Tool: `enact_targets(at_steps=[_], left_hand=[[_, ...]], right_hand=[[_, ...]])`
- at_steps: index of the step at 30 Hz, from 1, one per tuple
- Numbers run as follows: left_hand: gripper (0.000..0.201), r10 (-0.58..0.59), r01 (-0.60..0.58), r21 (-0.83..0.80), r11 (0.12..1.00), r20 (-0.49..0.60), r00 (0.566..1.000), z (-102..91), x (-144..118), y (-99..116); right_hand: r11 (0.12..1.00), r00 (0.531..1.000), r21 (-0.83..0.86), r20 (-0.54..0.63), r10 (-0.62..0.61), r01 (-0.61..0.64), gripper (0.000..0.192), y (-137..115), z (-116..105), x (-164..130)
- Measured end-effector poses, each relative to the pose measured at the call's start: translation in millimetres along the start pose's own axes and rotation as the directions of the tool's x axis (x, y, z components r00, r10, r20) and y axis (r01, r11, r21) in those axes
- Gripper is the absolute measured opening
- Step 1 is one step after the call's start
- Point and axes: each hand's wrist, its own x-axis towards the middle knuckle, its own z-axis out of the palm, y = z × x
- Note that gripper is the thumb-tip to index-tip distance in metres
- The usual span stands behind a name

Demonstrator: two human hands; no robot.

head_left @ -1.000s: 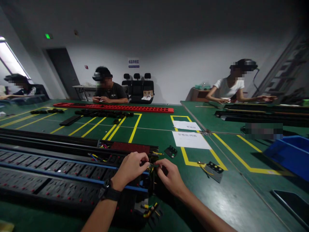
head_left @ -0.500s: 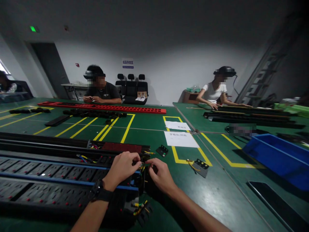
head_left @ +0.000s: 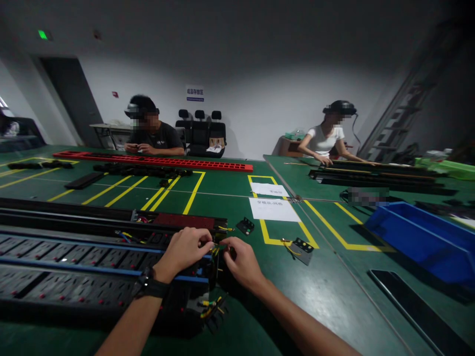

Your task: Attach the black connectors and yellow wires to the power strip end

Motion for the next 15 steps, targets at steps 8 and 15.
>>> enact_targets(at_steps=[8, 15], left_hand=[[0.021, -0.023, 0.023, -0.022, 0.999, 0.017, 1.0, -3.6, 0.4, 2.8], [0.025, -0.001, 0.001, 0.04, 0.999, -0.005, 1.0, 1.7, 1.3, 2.3]], right_hand=[[0.999, 1.0, -0.037, 0.014, 0.009, -0.009, 0.023, -2.7, -1.1, -1.2], [0.998, 1.0, -0.057, 0.01, 0.03, -0.029, 0.019, -4.7, -1.5, -0.3]])
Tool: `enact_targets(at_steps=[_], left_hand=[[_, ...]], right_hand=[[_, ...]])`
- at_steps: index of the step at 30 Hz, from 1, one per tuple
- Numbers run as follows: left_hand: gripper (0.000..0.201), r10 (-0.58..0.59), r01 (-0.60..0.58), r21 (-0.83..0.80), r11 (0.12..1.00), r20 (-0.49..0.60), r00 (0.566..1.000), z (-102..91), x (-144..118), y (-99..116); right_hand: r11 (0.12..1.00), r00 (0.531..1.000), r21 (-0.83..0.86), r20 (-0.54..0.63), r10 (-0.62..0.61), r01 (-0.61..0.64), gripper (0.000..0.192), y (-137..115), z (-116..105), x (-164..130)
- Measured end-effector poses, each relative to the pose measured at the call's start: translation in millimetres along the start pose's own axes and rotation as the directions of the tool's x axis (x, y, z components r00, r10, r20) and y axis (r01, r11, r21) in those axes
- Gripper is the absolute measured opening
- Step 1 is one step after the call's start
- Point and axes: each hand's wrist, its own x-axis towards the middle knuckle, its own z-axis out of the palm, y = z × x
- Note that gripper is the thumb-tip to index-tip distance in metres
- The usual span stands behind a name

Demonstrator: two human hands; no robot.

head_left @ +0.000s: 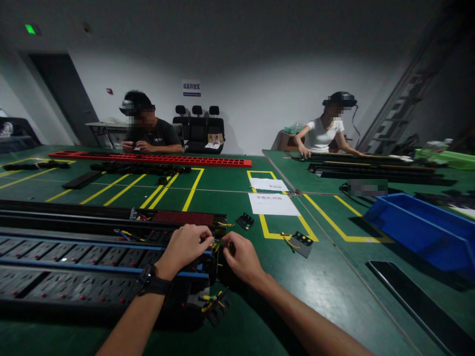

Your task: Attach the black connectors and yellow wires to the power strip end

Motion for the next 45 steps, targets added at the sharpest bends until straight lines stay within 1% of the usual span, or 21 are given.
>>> enact_targets(at_steps=[3, 6, 12, 17, 23, 26, 29, 34, 36, 38, 40, 42, 43, 45], left_hand=[[0.025, 0.036, -0.036, 0.024, 0.999, -0.016, 0.999, 3.5, 0.8, -0.7], [0.025, 0.062, -0.062, 0.014, 0.998, -0.015, 0.998, 4.5, 1.1, -1.0], [0.023, 0.06, -0.061, -0.01, 0.998, -0.012, 0.998, 5.0, 1.2, -1.0], [0.023, 0.083, -0.083, -0.012, 0.996, -0.02, 0.996, 6.0, 1.3, -1.9], [0.021, 0.082, -0.083, -0.054, 0.995, -0.022, 0.996, 4.3, 0.0, -2.7], [0.02, 0.075, -0.076, -0.043, 0.996, -0.024, 0.997, 5.2, -0.1, -3.2], [0.02, 0.094, -0.094, -0.023, 0.995, -0.028, 0.995, 7.1, 0.3, -3.2], [0.027, 0.145, -0.145, -0.063, 0.987, -0.004, 0.989, 8.1, -0.5, 0.0], [0.026, 0.142, -0.14, -0.109, 0.984, 0.011, 0.99, 7.6, -1.4, 1.6], [0.023, 0.114, -0.11, -0.155, 0.982, 0.016, 0.993, 7.2, -2.1, 2.8], [0.021, 0.082, -0.078, -0.162, 0.984, 0.016, 0.997, 7.4, -2.3, 3.4], [0.017, 0.07, -0.068, -0.122, 0.99, 0.013, 0.997, 8.2, -2.0, 3.7], [0.017, 0.074, -0.073, -0.097, 0.993, 0.01, 0.997, 8.8, -1.7, 3.7], [0.02, 0.103, -0.103, -0.064, 0.993, 0.002, 0.995, 10.2, -1.3, 3.3]], right_hand=[[1.0, 1.0, -0.011, 0.011, -0.009, 0.009, 0.019, -2.0, -1.5, -0.2], [1.0, 1.0, -0.008, 0.015, -0.016, 0.016, 0.021, -2.4, -2.4, -0.2], [1.0, 1.0, -0.014, -0.009, 0.0, 0.0, 0.024, -0.3, -1.6, -0.3], [0.998, 0.999, 0.029, 0.004, -0.047, 0.047, 0.026, 1.4, -2.3, 0.1], [0.995, 0.997, 0.069, -0.001, -0.071, 0.071, 0.029, 1.7, -2.7, 0.8], [0.994, 0.999, 0.102, -0.008, -0.042, 0.043, 0.029, 1.4, -2.0, 1.6], [0.991, 1.0, 0.132, -0.023, 0.002, 0.001, 0.028, 0.0, -2.2, 2.3], [0.987, 1.0, 0.159, 0.007, -0.028, 0.026, 0.032, -3.5, -4.4, 2.7], [0.985, 0.999, 0.168, -0.003, -0.033, 0.033, 0.034, -4.7, -4.8, 2.6], [0.983, 0.999, 0.179, 0.005, -0.041, 0.04, 0.036, -5.8, -4.6, 2.1], [0.982, 0.998, 0.182, 0.023, -0.059, 0.054, 0.038, -6.8, -4.0, 1.5], [0.981, 0.998, 0.184, 0.004, -0.056, 0.054, 0.037, -6.7, -3.1, 1.1], [0.981, 0.999, 0.191, -0.024, -0.036, 0.04, 0.036, -5.9, -2.4, 1.2], [0.974, 0.993, 0.226, -0.106, 0.046, -0.021, 0.031, -2.1, -1.0, 2.2]])
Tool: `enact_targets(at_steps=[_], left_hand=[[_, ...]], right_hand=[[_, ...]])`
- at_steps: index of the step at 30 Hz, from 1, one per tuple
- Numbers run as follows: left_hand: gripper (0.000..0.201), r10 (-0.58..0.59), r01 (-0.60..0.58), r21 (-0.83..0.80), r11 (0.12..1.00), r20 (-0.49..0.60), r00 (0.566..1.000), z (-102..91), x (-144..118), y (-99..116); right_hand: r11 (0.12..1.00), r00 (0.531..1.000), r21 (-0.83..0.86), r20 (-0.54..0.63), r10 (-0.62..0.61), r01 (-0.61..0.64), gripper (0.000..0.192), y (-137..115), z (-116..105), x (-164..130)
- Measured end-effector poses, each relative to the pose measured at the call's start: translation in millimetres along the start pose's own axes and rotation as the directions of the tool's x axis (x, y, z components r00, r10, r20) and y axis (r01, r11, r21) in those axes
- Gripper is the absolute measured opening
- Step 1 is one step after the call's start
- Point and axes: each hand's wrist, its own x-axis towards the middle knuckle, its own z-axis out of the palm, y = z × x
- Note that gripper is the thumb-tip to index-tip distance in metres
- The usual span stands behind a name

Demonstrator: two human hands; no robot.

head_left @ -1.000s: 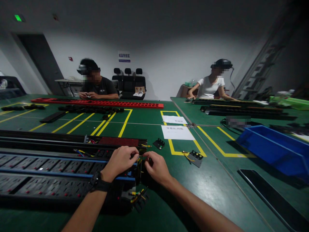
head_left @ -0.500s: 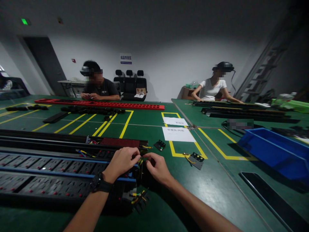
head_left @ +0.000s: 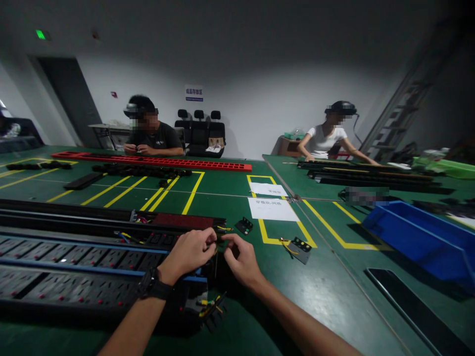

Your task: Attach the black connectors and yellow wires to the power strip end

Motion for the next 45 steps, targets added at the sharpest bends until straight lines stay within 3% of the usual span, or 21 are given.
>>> enact_targets(at_steps=[3, 6, 17, 20, 24, 26, 29, 32, 36, 40, 45], left_hand=[[0.029, 0.068, -0.068, -0.005, 0.998, -0.011, 0.998, 1.8, 0.1, -1.2], [0.03, 0.095, -0.095, -0.028, 0.995, 0.002, 0.995, 3.0, -0.4, -2.5], [0.029, 0.098, -0.098, -0.067, 0.993, 0.004, 0.995, 2.5, -0.4, -6.2], [0.026, 0.093, -0.093, -0.048, 0.995, 0.003, 0.996, -0.2, 0.1, -2.6], [0.022, 0.085, -0.085, -0.034, 0.996, -0.016, 0.996, -1.5, 0.8, 1.7], [0.021, 0.064, -0.065, -0.04, 0.997, -0.011, 0.998, -2.4, 1.3, 3.1], [0.021, 0.026, -0.025, -0.054, 0.998, 0.018, 0.999, -5.5, 1.6, 5.4], [0.023, 0.004, -0.002, -0.071, 0.998, 0.033, 0.999, -8.5, 1.4, 7.3], [0.024, 0.006, -0.003, -0.087, 0.996, 0.029, 1.0, -7.3, 1.2, 6.1], [0.025, 0.006, -0.004, -0.093, 0.996, 0.023, 1.0, -4.1, 1.1, 2.8], [0.028, 0.021, -0.018, -0.101, 0.995, 0.024, 0.999, -3.0, 1.1, 0.7]], right_hand=[[0.99, 0.98, 0.065, -0.145, 0.136, -0.128, 0.025, 10.8, 0.4, 3.7], [0.968, 0.946, 0.128, -0.22, 0.239, -0.215, 0.023, 22.0, 0.3, 7.7], [0.969, 0.956, 0.096, -0.167, 0.242, -0.229, 0.022, 22.6, 1.2, 10.2], [0.976, 0.972, 0.014, -0.082, 0.219, -0.218, 0.02, 15.3, -6.3, 17.5], [0.932, 0.961, -0.327, 0.168, 0.219, -0.155, 0.021, -0.7, -40.6, 35.1], [0.799, 0.915, -0.594, 0.262, 0.308, -0.099, 0.02, -8.3, -69.5, 44.2], [0.576, 0.877, -0.816, 0.244, 0.414, -0.045, 0.03, -11.7, -120.3, 54.6], [0.496, 0.844, -0.865, 0.213, 0.492, -0.071, 0.038, -0.8, -169.0, 59.6], [0.357, 0.781, -0.915, 0.078, 0.62, -0.191, 0.029, 26.6, -218.1, 60.6], [0.381, 0.7, -0.888, 0.101, 0.707, -0.257, 0.02, 46.3, -240.0, 59.7], [0.408, 0.661, -0.87, 0.135, 0.738, -0.279, 0.017, 55.0, -229.0, 56.7]])
